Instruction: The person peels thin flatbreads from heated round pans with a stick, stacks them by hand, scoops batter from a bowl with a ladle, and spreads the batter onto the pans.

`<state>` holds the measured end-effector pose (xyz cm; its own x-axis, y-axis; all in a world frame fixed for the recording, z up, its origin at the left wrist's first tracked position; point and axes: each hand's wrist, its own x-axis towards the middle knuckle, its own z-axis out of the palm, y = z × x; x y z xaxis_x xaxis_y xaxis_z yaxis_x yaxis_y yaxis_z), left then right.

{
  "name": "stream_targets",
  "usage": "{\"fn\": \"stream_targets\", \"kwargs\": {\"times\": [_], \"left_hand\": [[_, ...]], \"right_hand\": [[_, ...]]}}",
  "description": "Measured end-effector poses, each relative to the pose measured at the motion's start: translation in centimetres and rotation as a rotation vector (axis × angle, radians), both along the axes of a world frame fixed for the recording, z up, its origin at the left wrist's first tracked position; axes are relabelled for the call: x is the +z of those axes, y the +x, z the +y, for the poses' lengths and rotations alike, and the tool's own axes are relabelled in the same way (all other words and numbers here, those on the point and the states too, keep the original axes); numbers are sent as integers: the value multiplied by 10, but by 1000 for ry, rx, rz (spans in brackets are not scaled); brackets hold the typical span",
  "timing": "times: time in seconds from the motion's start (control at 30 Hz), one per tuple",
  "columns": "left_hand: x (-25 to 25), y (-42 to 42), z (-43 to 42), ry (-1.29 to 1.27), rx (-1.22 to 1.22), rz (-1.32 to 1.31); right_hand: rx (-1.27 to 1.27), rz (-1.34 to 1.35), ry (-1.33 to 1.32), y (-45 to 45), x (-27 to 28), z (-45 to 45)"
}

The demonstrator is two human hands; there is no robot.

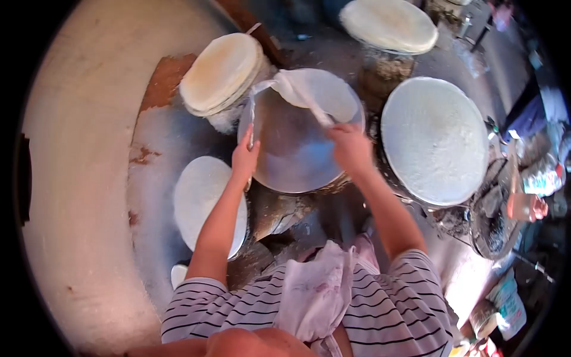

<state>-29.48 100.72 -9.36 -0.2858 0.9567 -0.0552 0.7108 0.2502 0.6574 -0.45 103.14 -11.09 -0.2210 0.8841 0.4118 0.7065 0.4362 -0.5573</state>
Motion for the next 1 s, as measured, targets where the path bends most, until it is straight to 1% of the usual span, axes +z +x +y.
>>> {"fn": "stream_targets", "kwargs": {"times": [0.07, 0.1, 0.13, 0.2, 0.23, 0.27, 0.33, 0.4, 0.43, 0.47, 0.5, 0.57, 0.6, 0.63, 0.67, 0.73, 0.77, 0.8, 0.83, 0.87, 0.9, 0.93, 0.97, 1.0], "left_hand": [[8, -8, -33, -83, 63, 10], [17, -9, -48, -96, 85, -23], [13, -11, -56, -40, 77, 22], [6, -18, -71, 60, 23, 132], [19, -9, -75, -91, 113, -7], [9, -10, -78, 18, 85, 42], [-18, -18, -83, 222, 25, 143], [-15, -13, -88, 149, 73, 36], [-8, -5, -91, 103, 117, -12], [1, 3, -93, 58, 162, -59], [14, 14, -92, 4, 207, -96], [12, 29, -92, 18, 256, -97], [0, 35, -96, 87, 275, -59], [0, 43, -95, 126, 314, -44], [3, 52, -92, 166, 353, -29], [16, 85, -113, 79, 438, -78], [18, 90, -117, 43, 464, -116], [17, 95, -132, 21, 494, -155], [13, 102, -143, 15, 506, -221], [10, 107, -153, 10, 508, -291], [8, 111, -160, 1, 509, -351], [5, 113, -169, -6, 513, -362], [3, 113, -175, -2, 502, -320], [1, 116, -167, 85, 423, -173]], "right_hand": [[0, -107, -6, 27, 2, -4], [0, -77, -33, 28, -4, -7], [-14, -47, -41, 28, -11, -3], [64, 6, -5, -3, -17, 4], [105, 24, -7, -17, -18, 10], [145, 42, -4, -29, -11, 14], [173, -61, 4, -25, 6, 15], [201, -176, 46, 6, 14, 18], [133, -94, 112, 25, 17, 22], [96, -134, 91, 44, 12, 36], [135, -134, 79, 52, 6, 48], [256, -115, 45, 52, -5, 68], [353, -99, 25, 41, -9, 77], [448, -78, 24, 26, -8, 94], [507, -80, -38, 13, -11, 101], [618, -171, -84, 1, -8, 110], [709, -140, -69, -1, 8, 109], [782, 38, -163, -7, -34, 116], [835, 135, -18, -3, -28, 107], [787, 79, -228, -16, -46, 98], [727, -65, -32, -8, -33, 100], [711, -199, -20, -17, -37, 99], [782, 23, 169, -11, -39, 100], [697, 24, 104, 19, -35, 113]]}}
